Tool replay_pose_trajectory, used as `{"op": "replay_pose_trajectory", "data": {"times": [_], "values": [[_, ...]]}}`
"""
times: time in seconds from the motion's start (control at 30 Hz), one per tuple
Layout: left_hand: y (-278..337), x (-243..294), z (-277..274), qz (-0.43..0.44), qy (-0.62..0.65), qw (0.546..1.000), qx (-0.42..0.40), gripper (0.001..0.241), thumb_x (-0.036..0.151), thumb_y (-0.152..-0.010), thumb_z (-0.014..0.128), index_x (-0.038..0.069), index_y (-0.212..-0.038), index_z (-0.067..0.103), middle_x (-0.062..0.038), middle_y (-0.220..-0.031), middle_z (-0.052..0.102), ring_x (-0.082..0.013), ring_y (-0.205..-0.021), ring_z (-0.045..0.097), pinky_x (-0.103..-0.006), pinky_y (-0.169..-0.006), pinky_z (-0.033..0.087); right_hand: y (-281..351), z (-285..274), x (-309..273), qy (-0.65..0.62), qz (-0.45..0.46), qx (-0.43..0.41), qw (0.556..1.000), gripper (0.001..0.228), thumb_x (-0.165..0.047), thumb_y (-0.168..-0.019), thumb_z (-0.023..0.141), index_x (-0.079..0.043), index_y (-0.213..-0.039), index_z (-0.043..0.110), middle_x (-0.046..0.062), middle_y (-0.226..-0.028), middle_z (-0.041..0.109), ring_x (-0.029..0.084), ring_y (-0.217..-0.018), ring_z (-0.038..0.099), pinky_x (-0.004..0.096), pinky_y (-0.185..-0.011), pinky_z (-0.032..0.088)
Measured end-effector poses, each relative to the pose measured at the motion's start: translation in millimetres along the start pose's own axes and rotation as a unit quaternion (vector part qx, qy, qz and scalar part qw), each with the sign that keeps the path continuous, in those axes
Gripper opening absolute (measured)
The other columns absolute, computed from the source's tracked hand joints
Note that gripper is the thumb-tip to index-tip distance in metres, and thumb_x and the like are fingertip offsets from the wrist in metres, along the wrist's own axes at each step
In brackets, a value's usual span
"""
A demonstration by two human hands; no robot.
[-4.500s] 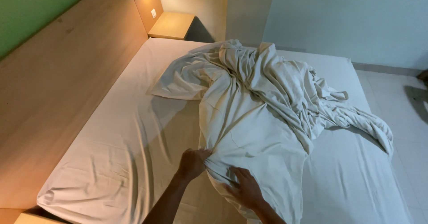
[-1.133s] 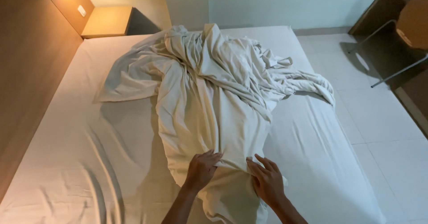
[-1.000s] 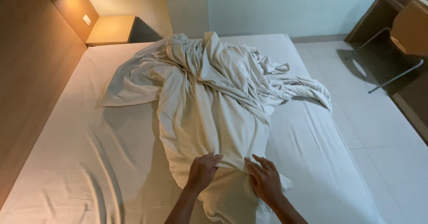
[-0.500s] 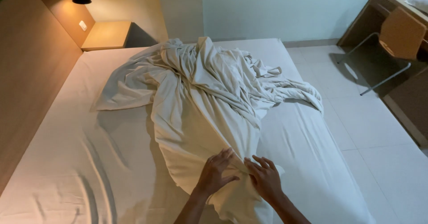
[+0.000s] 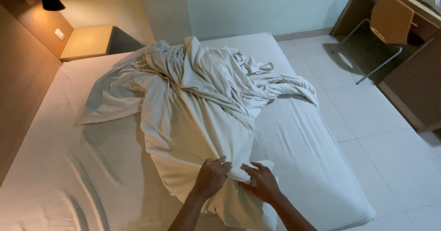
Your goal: The person spreads a white duvet over a mattress in a bedroom. They smooth the fabric with their hands, pull the edges to align with the mattress, and tuck the corners under the mattress to secure the bedding.
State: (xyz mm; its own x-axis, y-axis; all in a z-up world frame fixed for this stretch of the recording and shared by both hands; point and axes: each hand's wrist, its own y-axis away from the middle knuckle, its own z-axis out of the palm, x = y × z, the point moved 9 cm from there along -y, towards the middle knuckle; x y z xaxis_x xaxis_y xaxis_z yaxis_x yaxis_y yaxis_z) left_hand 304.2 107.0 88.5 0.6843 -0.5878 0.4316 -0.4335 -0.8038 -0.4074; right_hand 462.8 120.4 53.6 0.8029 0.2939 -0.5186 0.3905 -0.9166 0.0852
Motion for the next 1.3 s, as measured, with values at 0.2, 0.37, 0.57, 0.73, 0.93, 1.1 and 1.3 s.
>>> {"op": "replay_pose_trajectory", "data": {"times": [0.2,0.37,0.57,0.73,0.93,1.1,1.3], "values": [[20,-27,-22,-0.082,0.005,0.997,0.011,0.038,0.002,-0.081,0.069,0.006,-0.118,0.076,-0.011,-0.121,0.074,-0.0264,-0.124,0.065,-0.0457,-0.098,0.049,-17,26,17,0.058,-0.071,0.017,0.996,0.053,-0.023,-0.084,0.079,-0.017,-0.135,0.065,-0.002,-0.137,0.067,0.027,-0.141,0.047,0.046,-0.115,0.036],[34,-48,-29,-0.152,0.021,0.988,0.017,0.041,0.006,-0.08,0.075,0.004,-0.121,0.073,-0.011,-0.127,0.071,-0.0336,-0.13,0.055,-0.0492,-0.099,0.045,-13,15,-14,0.031,-0.139,0.114,0.983,0.059,-0.011,-0.074,0.079,-0.007,-0.131,0.066,0.005,-0.135,0.069,0.031,-0.139,0.048,0.049,-0.114,0.035],[19,-14,-35,-0.104,0.017,0.994,-0.01,0.058,0.004,-0.072,0.075,0.01,-0.13,0.07,-0.008,-0.14,0.066,-0.0345,-0.137,0.048,-0.0502,-0.103,0.041,-4,17,-54,0.039,-0.138,0.103,0.984,0.038,-0.012,-0.072,0.08,-0.006,-0.109,0.072,0.008,-0.122,0.074,0.03,-0.141,0.047,0.052,-0.121,0.03],[25,-15,-45,-0.059,-0.042,0.997,-0.029,0.047,0.003,-0.078,0.07,0.011,-0.124,0.074,-0.001,-0.131,0.072,-0.0294,-0.134,0.053,-0.0483,-0.104,0.042,-3,22,-56,-0.005,-0.191,0.036,0.981,0.052,-0.03,-0.086,0.079,-0.003,-0.129,0.066,0.009,-0.116,0.075,0.029,-0.137,0.048,0.054,-0.12,0.022],[40,-19,-55,-0.088,-0.06,0.994,-0.033,0.04,0.004,-0.079,0.07,0.009,-0.118,0.075,-0.001,-0.128,0.073,-0.0253,-0.13,0.057,-0.047,-0.1,0.044,-3,28,-12,-0.025,-0.06,-0.076,0.995,0.065,-0.056,-0.081,0.079,-0.021,-0.134,0.065,0.005,-0.132,0.065,0.022,-0.138,0.047,0.052,-0.12,0.017],[44,-21,-64,-0.081,-0.061,0.995,-0.011,0.035,0.007,-0.08,0.072,0.01,-0.115,0.076,0.001,-0.129,0.073,-0.0273,-0.131,0.056,-0.048,-0.099,0.044,-6,32,-14,0.05,-0.059,-0.125,0.989,0.088,-0.055,-0.07,0.088,-0.021,-0.145,0.059,0.004,-0.132,0.058,0.025,-0.127,0.044,0.053,-0.114,0.017],[65,-44,-69,-0.148,-0.042,0.988,0.0,0.039,0.006,-0.078,0.074,0.012,-0.117,0.076,0.001,-0.13,0.073,-0.0284,-0.133,0.056,-0.0483,-0.098,0.044,-7,55,16,0.059,-0.058,-0.06,0.995,0.022,-0.034,-0.09,0.075,-0.018,-0.105,0.078,0.001,-0.118,0.059,0.021,-0.127,0.046,0.051,-0.114,0.023]]}}
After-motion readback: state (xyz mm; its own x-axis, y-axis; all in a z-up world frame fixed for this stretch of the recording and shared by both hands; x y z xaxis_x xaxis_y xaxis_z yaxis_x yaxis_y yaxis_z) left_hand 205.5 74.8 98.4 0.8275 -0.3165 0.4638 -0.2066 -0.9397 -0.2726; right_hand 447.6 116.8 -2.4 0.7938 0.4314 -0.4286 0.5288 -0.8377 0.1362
